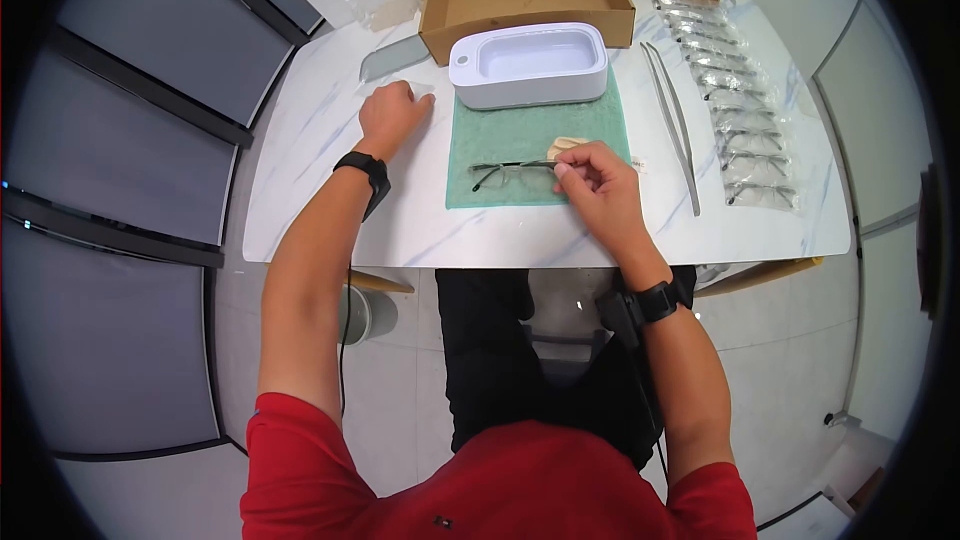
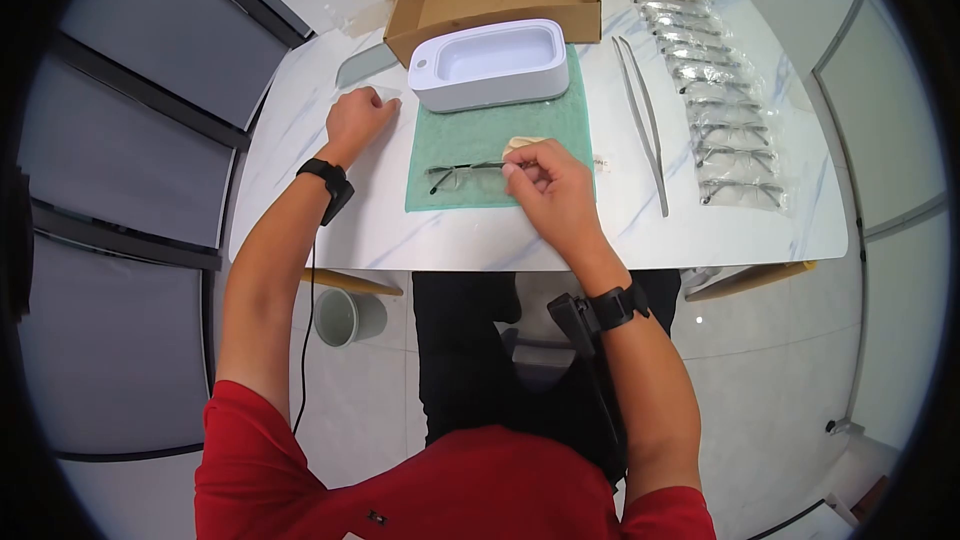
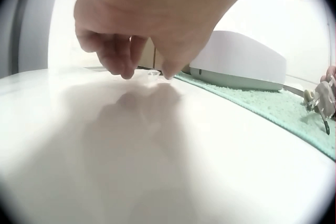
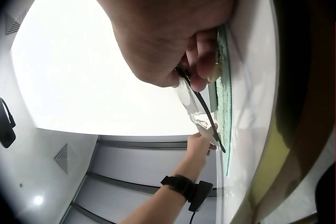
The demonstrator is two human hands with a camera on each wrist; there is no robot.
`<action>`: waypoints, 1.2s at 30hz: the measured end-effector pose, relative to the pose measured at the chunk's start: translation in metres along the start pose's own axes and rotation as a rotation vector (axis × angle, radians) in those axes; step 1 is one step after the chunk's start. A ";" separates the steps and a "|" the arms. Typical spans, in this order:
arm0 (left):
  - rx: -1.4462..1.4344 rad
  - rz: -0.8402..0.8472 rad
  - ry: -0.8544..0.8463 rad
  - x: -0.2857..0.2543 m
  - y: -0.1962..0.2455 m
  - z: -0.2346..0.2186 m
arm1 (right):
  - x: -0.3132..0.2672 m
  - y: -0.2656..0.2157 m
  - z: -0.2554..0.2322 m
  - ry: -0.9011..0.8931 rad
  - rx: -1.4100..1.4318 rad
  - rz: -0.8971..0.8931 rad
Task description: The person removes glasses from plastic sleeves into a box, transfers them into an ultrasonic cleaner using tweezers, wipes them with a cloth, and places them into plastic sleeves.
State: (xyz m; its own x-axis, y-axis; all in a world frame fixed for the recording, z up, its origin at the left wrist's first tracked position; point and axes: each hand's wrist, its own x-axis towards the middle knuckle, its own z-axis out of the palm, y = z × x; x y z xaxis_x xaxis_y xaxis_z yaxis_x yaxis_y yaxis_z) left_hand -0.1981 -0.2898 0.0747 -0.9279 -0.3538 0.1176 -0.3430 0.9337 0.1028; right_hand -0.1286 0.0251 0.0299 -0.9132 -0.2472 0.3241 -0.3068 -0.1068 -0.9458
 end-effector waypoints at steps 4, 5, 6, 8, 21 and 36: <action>-0.018 0.131 0.159 -0.009 -0.010 0.007 | 0.000 -0.001 -0.001 -0.016 0.041 0.035; -0.018 0.129 0.161 -0.009 -0.014 0.008 | 0.000 0.000 -0.001 -0.018 0.041 0.034; -0.026 0.150 0.109 -0.008 -0.017 0.008 | 0.000 0.001 0.000 -0.017 0.046 0.046; -0.034 0.171 0.059 -0.007 -0.022 0.010 | 0.001 0.001 -0.001 -0.017 0.051 0.055; -0.577 0.023 -0.086 -0.074 -0.040 0.002 | -0.001 -0.001 0.001 -0.008 -0.008 0.074; -0.970 0.042 -0.139 -0.144 -0.012 -0.009 | -0.053 -0.045 0.052 0.152 -0.214 -0.351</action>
State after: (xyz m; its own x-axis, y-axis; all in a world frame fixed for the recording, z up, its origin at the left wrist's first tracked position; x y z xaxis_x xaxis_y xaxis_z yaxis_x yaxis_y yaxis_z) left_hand -0.0587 -0.2509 0.0650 -0.9669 -0.2535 0.0285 -0.0981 0.4728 0.8757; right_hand -0.0523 -0.0074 0.0561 -0.7677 -0.0852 0.6351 -0.6398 0.0466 -0.7672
